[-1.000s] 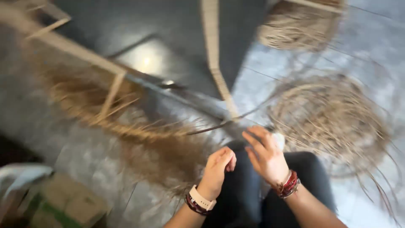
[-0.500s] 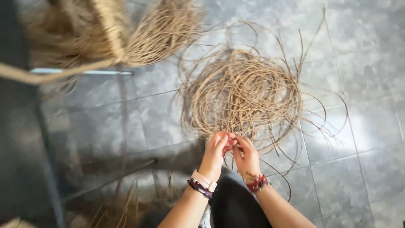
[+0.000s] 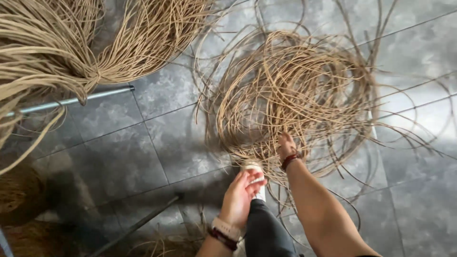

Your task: Weaving natural fibers around a metal frame to construct a piece of furniture

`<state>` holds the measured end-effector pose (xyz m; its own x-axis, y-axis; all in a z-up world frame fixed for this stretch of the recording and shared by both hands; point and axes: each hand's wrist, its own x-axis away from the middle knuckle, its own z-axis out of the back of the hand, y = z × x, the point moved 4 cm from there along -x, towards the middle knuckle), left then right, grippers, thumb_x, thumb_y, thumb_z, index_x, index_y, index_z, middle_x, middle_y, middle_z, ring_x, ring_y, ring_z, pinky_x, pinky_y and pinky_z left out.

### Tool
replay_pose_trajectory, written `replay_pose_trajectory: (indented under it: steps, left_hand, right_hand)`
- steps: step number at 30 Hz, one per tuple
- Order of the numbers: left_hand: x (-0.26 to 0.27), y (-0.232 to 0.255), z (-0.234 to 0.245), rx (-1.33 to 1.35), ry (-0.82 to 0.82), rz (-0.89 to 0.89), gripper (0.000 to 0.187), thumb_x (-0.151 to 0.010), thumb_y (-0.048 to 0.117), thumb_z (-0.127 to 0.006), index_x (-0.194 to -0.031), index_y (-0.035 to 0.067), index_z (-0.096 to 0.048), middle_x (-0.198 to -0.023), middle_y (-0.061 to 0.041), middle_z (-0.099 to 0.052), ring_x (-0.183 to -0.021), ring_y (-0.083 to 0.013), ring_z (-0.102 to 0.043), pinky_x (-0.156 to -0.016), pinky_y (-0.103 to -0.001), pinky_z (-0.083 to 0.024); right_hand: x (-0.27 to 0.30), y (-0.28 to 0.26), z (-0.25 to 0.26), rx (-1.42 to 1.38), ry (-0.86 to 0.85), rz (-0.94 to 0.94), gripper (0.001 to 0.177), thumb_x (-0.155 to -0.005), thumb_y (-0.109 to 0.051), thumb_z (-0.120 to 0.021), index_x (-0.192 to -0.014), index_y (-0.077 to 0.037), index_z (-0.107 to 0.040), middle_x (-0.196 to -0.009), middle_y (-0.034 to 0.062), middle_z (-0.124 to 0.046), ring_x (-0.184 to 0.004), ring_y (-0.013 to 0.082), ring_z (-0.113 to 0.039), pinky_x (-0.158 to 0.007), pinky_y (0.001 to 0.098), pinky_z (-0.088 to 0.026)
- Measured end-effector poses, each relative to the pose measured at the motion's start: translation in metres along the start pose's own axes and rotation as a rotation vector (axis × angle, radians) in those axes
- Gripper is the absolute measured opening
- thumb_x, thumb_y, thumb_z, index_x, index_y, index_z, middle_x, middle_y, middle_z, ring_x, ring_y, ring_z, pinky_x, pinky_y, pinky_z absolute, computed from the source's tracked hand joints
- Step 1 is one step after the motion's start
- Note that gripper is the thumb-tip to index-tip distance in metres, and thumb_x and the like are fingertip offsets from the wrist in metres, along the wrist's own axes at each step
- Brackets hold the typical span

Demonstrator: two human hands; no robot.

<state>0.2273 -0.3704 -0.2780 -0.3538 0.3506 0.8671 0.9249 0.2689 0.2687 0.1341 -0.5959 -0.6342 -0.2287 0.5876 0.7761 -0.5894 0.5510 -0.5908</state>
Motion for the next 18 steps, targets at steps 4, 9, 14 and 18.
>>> replay_pose_trajectory:
  steps: [4, 9, 14, 18]
  left_hand:
    - [0.0, -0.001, 0.029, -0.002, 0.078, 0.071, 0.025, -0.103, 0.021, -0.048, -0.115, 0.005, -0.063, -0.112, -0.02, -0.075, -0.09, -0.0307, -0.073, -0.078, -0.034, -0.054]
    - [0.008, 0.007, 0.029, -0.108, 0.083, 0.054, 0.028, -0.103, 0.023, -0.048, -0.116, 0.003, -0.064, -0.101, -0.015, -0.073, -0.082, -0.0252, -0.07, -0.073, -0.032, -0.051]
    - [0.022, 0.016, 0.015, -0.158, 0.095, 0.039, 0.026, -0.103, 0.023, -0.05, -0.115, 0.006, -0.065, -0.105, -0.013, -0.074, -0.083, -0.0229, -0.07, -0.074, -0.029, -0.047]
    - [0.043, 0.01, -0.008, -0.123, 0.028, 0.056, 0.021, -0.103, 0.018, -0.055, -0.117, 0.008, -0.066, -0.106, -0.013, -0.074, -0.084, -0.0235, -0.07, -0.072, -0.027, -0.047]
  right_hand:
    - [0.038, -0.086, -0.042, -0.181, -0.035, -0.207, 0.059, -0.087, -0.033, -0.061, -0.146, -0.031, -0.052, -0.157, -0.0027, -0.048, -0.146, 0.0243, -0.043, -0.112, 0.0539, -0.029]
    - [0.072, -0.114, -0.048, -0.033, -0.054, -0.323, 0.068, -0.087, -0.035, -0.069, -0.152, -0.022, -0.05, -0.155, 0.0018, -0.053, -0.144, 0.0213, -0.047, -0.113, 0.0468, -0.034]
    - [0.103, -0.11, -0.014, -0.49, 0.052, 0.056, 0.011, -0.092, -0.012, -0.074, -0.098, -0.014, -0.066, -0.097, 0.0013, -0.065, -0.069, 0.0098, -0.06, -0.053, 0.0227, -0.046]
    - [0.253, -0.199, 0.017, -0.087, -0.002, 0.204, 0.011, -0.103, -0.006, -0.058, -0.114, -0.007, -0.058, -0.093, 0.0081, -0.065, -0.072, 0.015, -0.06, -0.064, 0.0263, -0.056]
